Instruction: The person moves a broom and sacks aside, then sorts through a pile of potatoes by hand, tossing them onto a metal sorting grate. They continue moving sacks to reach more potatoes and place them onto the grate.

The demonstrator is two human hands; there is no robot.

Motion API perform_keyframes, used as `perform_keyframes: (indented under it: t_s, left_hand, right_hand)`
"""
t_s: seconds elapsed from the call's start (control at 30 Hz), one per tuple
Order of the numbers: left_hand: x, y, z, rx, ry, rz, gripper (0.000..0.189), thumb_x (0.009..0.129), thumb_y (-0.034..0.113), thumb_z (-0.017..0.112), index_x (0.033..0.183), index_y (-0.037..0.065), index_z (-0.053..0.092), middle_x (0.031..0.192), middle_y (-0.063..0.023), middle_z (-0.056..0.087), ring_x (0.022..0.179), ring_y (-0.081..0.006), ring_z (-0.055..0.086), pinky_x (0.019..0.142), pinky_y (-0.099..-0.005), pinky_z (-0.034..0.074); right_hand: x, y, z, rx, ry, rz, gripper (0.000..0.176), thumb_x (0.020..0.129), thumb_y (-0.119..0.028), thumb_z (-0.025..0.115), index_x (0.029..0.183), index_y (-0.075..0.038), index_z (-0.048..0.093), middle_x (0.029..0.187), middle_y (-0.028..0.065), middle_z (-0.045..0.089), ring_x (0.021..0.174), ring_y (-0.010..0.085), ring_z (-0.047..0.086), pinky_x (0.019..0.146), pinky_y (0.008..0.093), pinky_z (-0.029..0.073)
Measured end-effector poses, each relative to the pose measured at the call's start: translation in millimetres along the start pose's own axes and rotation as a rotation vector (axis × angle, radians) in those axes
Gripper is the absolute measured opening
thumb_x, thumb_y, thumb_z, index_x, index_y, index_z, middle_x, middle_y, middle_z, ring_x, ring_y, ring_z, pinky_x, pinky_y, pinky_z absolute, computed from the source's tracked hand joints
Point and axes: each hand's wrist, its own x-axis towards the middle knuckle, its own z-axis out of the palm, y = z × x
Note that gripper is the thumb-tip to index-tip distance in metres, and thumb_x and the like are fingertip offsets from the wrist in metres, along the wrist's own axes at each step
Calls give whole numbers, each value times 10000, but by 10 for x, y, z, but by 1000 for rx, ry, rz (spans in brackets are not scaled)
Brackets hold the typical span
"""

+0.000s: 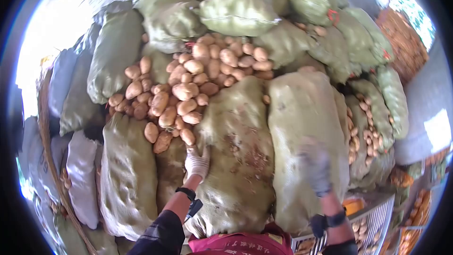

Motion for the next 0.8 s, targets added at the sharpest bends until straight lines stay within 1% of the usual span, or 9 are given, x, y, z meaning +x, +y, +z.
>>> perform_keyframes:
  t_s: [0.03, 0.1, 0.17, 0.3, 0.4, 0.5, 0.53, 0.6, 0.8]
  left_hand:
    - [-8, 34, -30, -12, -14, -9, 764, 892, 521, 607, 1429, 17, 404, 1341, -279, 536, 1163, -459, 567, 999, -476, 465]
    - [7, 34, -44, -42, -38, -21, 749, 893, 507, 606, 1422, 13, 414, 1330, -280, 540, 1151, -455, 576, 993, -470, 470]
    - [17, 26, -45, -62, -34, -26, 771, 892, 508, 597, 1445, 10, 394, 1382, -268, 511, 1218, -432, 542, 1039, -498, 417]
    - [42, 79, -141, 38, -132, -51, 781, 904, 563, 520, 1371, -59, 451, 1302, -296, 562, 1208, -401, 570, 1066, -544, 362]
    - [49, 61, -112, 90, -87, -38, 713, 911, 517, 541, 1286, -89, 524, 1264, -301, 581, 1151, -405, 600, 1059, -590, 363]
    - [66, 45, -164, 4, -201, -48, 733, 922, 512, 530, 1331, -95, 501, 1381, -336, 491, 1291, -401, 501, 1063, -624, 353]
    - [62, -26, 16, 42, -53, -11, 496, 902, 471, 559, 1176, 68, 652, 1240, -286, 576, 1150, -423, 565, 969, -612, 415]
    - [68, 10, -75, 20, -102, -27, 634, 918, 484, 531, 1274, -39, 572, 1358, -337, 494, 1210, -425, 541, 985, -589, 416]
    - [16, 15, -196, -42, -154, -50, 766, 918, 479, 531, 1365, -137, 440, 1461, -343, 409, 1370, -427, 417, 1086, -590, 345]
  right_hand:
    - [311, -350, 551, 66, -202, 52, 552, 898, -260, 732, 1361, -42, 522, 1253, 137, 602, 1108, 241, 637, 976, 370, 511]
    - [930, -437, 1501, -348, -397, -408, 843, 757, -372, 834, 1452, -100, 442, 1493, 207, 417, 1367, 380, 438, 1123, 493, 389]
    - [1383, -582, 2344, -532, -587, -396, 996, 724, -367, 848, 1543, -193, 309, 1620, 183, 190, 1444, 464, 264, 1161, 559, 310]
    - [2146, -556, 3414, -677, -612, -896, 972, 691, -330, 813, 1533, -177, 353, 1618, 210, 162, 1469, 453, 209, 1206, 558, 211]
    - [2401, -306, 3633, -563, -474, -726, 939, 645, -398, 842, 1445, -83, 466, 1553, 233, 271, 1430, 402, 303, 1211, 433, 264]
    - [2517, 0, 3703, -468, -313, -818, 968, 631, -336, 872, 1465, -104, 440, 1475, 204, 370, 1375, 386, 374, 1187, 447, 313]
    - [2515, 102, 3736, -404, -240, -854, 960, 637, -296, 878, 1468, -110, 435, 1446, 191, 400, 1362, 379, 392, 1177, 452, 333]
    - [2312, 191, 3688, -398, -200, -837, 1052, 592, -160, 871, 1512, -146, 362, 1521, 194, 330, 1416, 389, 332, 1194, 480, 292]
    - [3015, 874, 3810, -640, -209, -854, 1034, 649, -286, 886, 1494, -62, 334, 1511, 268, 308, 1393, 425, 339, 1180, 471, 299]
